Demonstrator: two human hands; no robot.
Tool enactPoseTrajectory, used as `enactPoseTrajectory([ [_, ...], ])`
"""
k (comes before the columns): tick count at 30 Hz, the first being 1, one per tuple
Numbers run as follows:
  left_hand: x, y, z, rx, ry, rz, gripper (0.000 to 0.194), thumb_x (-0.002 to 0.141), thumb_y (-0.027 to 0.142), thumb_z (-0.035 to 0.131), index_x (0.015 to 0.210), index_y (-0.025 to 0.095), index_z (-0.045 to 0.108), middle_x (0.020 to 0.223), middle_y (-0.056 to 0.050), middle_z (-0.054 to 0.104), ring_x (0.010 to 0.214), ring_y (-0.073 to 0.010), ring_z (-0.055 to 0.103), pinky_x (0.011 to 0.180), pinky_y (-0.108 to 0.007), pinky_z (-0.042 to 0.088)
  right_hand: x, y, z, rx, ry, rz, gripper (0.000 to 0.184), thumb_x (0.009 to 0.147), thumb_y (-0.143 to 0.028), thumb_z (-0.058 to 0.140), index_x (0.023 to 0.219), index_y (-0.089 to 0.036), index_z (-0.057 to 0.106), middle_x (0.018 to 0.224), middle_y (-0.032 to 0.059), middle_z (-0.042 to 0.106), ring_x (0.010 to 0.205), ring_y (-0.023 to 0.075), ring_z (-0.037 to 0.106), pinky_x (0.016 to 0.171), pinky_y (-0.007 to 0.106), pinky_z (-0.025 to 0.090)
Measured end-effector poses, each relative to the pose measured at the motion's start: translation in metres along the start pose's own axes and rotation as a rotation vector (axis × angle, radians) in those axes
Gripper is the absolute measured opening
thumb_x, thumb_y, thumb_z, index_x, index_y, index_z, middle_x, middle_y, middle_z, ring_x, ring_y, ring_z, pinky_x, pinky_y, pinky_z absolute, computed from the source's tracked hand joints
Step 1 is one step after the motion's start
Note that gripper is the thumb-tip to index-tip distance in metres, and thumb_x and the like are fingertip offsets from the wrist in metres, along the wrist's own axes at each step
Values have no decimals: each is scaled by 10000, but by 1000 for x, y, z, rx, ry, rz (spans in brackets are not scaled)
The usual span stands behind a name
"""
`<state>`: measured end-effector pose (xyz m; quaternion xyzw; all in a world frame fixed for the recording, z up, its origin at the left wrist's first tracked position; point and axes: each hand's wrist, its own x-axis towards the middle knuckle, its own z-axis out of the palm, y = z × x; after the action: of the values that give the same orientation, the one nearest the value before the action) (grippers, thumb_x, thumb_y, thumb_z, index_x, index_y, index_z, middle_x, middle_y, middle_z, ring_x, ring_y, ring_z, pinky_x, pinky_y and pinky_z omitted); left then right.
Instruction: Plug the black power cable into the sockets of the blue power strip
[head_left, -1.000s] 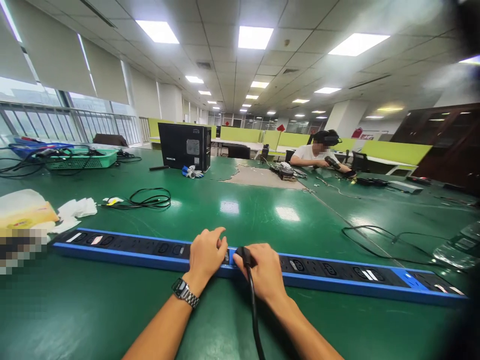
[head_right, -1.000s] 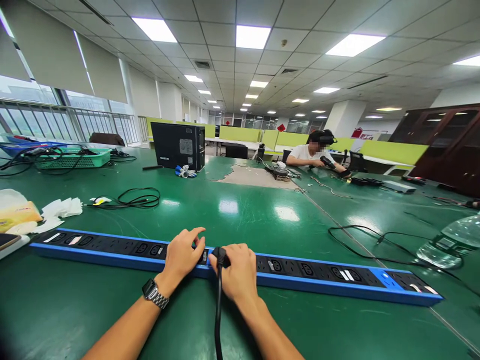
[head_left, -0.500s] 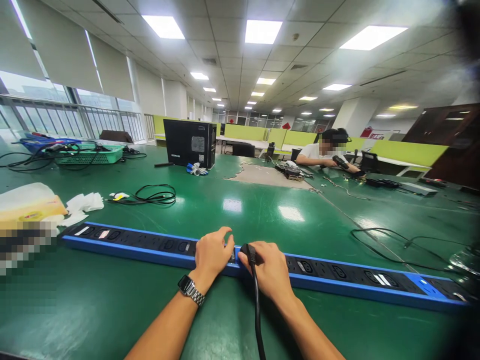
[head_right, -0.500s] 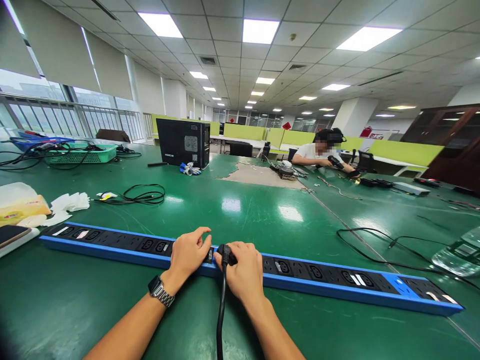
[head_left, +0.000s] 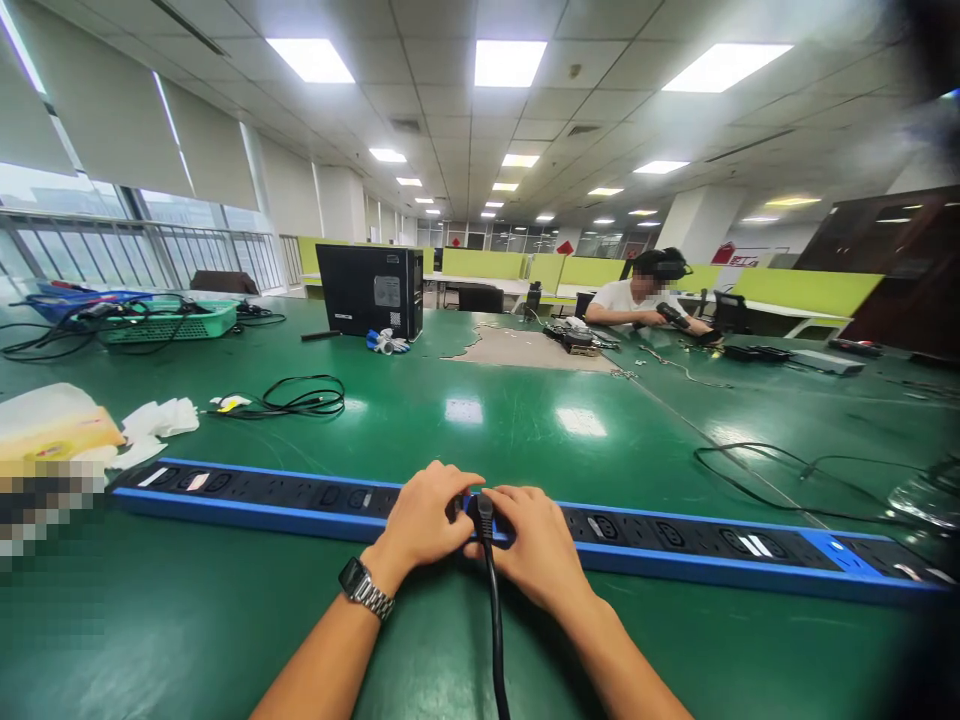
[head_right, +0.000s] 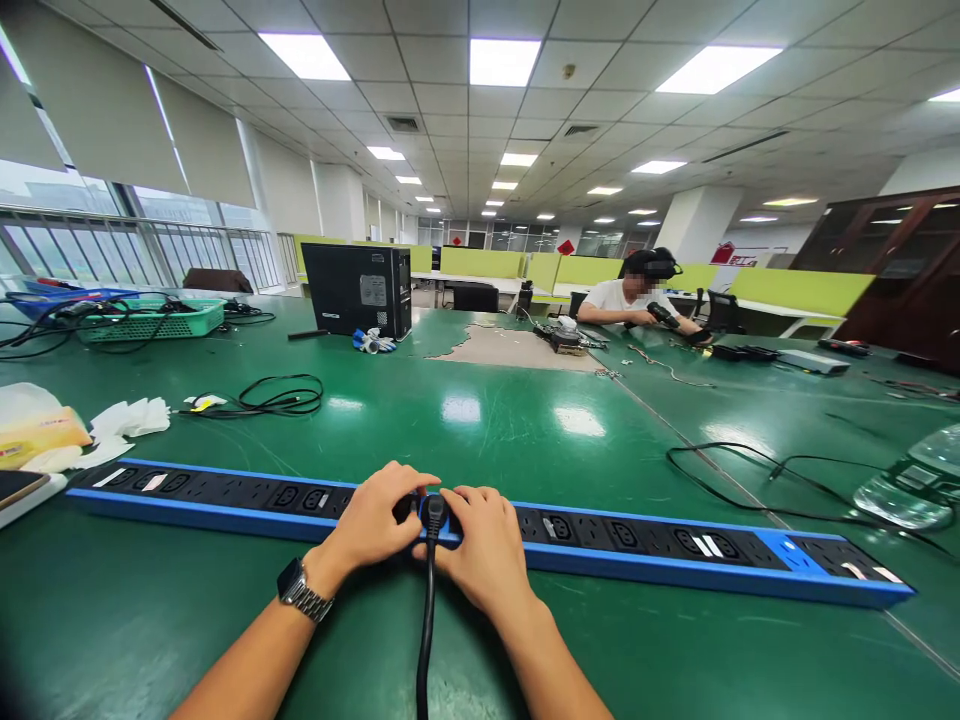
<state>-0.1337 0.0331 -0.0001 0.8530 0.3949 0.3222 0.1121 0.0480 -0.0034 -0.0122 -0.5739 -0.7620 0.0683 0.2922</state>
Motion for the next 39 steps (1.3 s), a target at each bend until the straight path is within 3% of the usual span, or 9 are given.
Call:
enactPoseTrajectory([
  [3, -1, 3, -3, 6, -61, 89, 441, 729, 165, 617, 1162, 247, 628, 1076, -23, 669, 975, -232, 541, 838, -349, 424, -2, 16, -6, 171, -26, -17, 394, 724, -315, 693, 1109, -235, 669, 1170, 73, 674, 1091, 250, 576, 980, 441, 435],
  [6, -1, 5, -4, 22, -91, 93, 404, 756, 226, 657, 1158, 254, 626, 1095, -25, 664, 996, -234, 535, 841, -356, 412, -3, 25, -10, 268, 1, 4, 292, 796, -270, 581, 1066, -217, 679, 1110, 71, 694, 1055, 224, 599, 970, 416, 454],
  [13, 0, 6, -1, 55, -91, 63, 306, 780, 228, 673, 1085, 253, 663, 1038, -17, 691, 981, -228, 544, 830, -348, 407, -3, 16, -9, 189, 15, 0, 298, 842, -202, 471, 1035, -233, 697, 1133, 65, 690, 1087, 225, 579, 983, 444, 428],
  [28, 0, 5, 0, 37, -85, 49, 309, 774, 196, 653, 1078, 251, 670, 1026, -14, 697, 974, -227, 549, 827, -346, 406, -3, 19, -5, 253, 100, 68, 68, 776, -248, 529, 784, -225, 593, 1028, 63, 669, 1010, 223, 577, 907, 412, 442],
  [33, 1, 5, -1, 45, -96, 43, 314, 776, 203, 648, 1086, 252, 666, 1041, -19, 698, 986, -231, 550, 832, -348, 408, -3, 21, -5, 298, 160, 40, 127, 769, -214, 520, 817, -227, 637, 1045, 71, 669, 1042, 230, 570, 929, 430, 443],
  [36, 0, 5, 0, 50, -93, 51, 331, 772, 196, 650, 1099, 250, 662, 1041, -17, 697, 983, -229, 552, 834, -348, 411, -4, 23, -4, 276, 148, 3, 241, 783, -189, 505, 911, -245, 701, 1134, 74, 657, 1117, 233, 552, 980, 453, 423],
  [39, 0, 4, 0, 53, -101, 46, 339, 770, 192, 644, 1105, 247, 659, 1051, -26, 697, 991, -230, 556, 837, -350, 414, -5, 22, -2, 214, 136, 27, 236, 789, -198, 517, 902, -244, 719, 1136, 80, 662, 1124, 241, 550, 984, 464, 423],
])
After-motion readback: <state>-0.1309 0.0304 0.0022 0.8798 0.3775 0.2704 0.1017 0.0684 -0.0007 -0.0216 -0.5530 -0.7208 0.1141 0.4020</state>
